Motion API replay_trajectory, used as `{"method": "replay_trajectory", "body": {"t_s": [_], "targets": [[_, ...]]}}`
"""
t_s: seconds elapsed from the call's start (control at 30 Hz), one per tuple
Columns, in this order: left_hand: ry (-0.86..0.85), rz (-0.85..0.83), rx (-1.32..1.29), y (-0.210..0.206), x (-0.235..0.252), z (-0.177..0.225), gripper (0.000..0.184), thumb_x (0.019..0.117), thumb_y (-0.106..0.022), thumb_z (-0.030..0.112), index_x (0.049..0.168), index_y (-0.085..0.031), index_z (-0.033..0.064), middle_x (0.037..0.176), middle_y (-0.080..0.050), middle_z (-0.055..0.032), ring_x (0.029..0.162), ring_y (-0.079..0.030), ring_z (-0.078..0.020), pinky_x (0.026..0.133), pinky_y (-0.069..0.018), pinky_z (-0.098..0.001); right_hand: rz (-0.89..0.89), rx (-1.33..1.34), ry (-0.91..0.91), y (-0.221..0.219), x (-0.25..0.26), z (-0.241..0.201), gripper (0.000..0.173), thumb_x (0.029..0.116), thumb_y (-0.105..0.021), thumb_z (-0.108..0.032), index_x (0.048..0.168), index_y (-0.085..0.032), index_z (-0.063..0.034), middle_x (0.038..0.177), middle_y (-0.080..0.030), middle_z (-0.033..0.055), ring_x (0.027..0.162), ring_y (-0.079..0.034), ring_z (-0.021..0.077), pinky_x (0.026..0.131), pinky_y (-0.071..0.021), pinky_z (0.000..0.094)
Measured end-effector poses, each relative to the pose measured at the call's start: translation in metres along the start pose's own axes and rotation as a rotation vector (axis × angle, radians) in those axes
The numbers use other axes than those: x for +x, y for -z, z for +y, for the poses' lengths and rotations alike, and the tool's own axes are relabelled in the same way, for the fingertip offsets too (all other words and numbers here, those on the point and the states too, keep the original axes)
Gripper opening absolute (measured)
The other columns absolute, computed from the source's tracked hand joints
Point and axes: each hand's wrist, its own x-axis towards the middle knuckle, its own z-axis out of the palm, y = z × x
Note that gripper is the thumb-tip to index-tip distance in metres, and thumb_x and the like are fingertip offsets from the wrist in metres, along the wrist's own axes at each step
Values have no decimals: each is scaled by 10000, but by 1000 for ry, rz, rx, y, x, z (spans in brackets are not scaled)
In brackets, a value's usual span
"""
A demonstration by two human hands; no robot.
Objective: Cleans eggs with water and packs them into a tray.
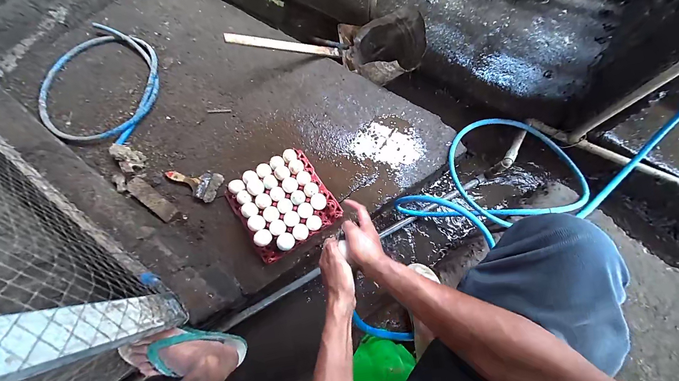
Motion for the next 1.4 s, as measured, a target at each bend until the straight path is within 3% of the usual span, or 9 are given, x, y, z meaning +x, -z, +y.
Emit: {"method": "replay_trajectory", "body": {"t_s": [0.13,0.4,0.57,0.67,0.8,0.93,1.03,1.3,1.4], "targets": [[-123,44,144,2,1,2,342,1066,-375,73,1156,-624,-143,1130,-657,-254,1089,-618,-254,995,-475,-400,-22,-53,65,-7,-25,-5,498,1024,-389,-126,1505,-422,1,1538,-423,251,1438,-418,314,1180,-367,454],[11,-98,-86,6,9,-2,299,1071,-426,260,1232,-484,14,947,-571,-74,695,-556,-81,557,-470,-240,-45,260,-350,2,12,-11,367,1113,-368,-241,1424,-440,-60,1110,-610,181,914,-624,256,780,-538,434],[-82,-121,-148,7,4,-2,471,1127,-225,196,1446,-423,-88,1422,-516,-220,1285,-516,-173,1113,-401,-317,-79,-124,191,-4,-15,-5,432,1027,-398,-139,1390,-582,6,1526,-482,219,1439,-447,297,1178,-386,463],[-38,-114,-22,6,4,-5,531,1116,-192,302,1297,-572,-21,1182,-627,-150,1029,-612,-150,864,-517,-324,-2,-31,-28,1,2,-8,391,1049,-420,-154,1393,-555,-26,1335,-609,207,1231,-579,297,1007,-473,512],[-46,-92,-48,8,0,5,489,1122,-209,193,1343,-518,-115,1295,-585,-238,1182,-567,-208,1054,-439,-363,-77,-86,107,-3,-21,-8,428,1052,-349,-131,1369,-599,12,1454,-556,203,1388,-500,283,1156,-399,463],[1,-82,-36,4,-2,2,498,1102,-218,279,1117,-625,-7,918,-616,-76,801,-584,-111,700,-497,-300,-28,81,-74,3,1,-7,382,1069,-412,-159,1402,-539,-22,1331,-601,198,1187,-592,271,982,-490,480],[-2,-48,-101,4,-6,4,491,1121,-226,212,1297,-558,-105,1208,-618,-212,1099,-587,-185,998,-464,-363,-59,-6,30,0,-22,-8,398,1048,-391,-141,1357,-609,-16,1382,-605,178,1292,-563,252,1082,-448,466],[-31,-56,-20,6,-9,3,445,1115,-250,164,1312,-536,-114,1219,-611,-230,1105,-589,-205,994,-471,-363,-38,-71,110,-2,-27,-4,425,1003,-437,-138,1377,-593,-9,1457,-548,204,1376,-508,278,1134,-424,464],[50,-167,-80,10,-2,0,476,1089,-211,288,1109,-614,38,894,-622,-47,741,-581,-91,633,-492,-274,-65,124,-202,6,8,-6,410,1047,-452,-136,1443,-488,-35,1260,-621,191,1111,-615,265,928,-515,473]]}}
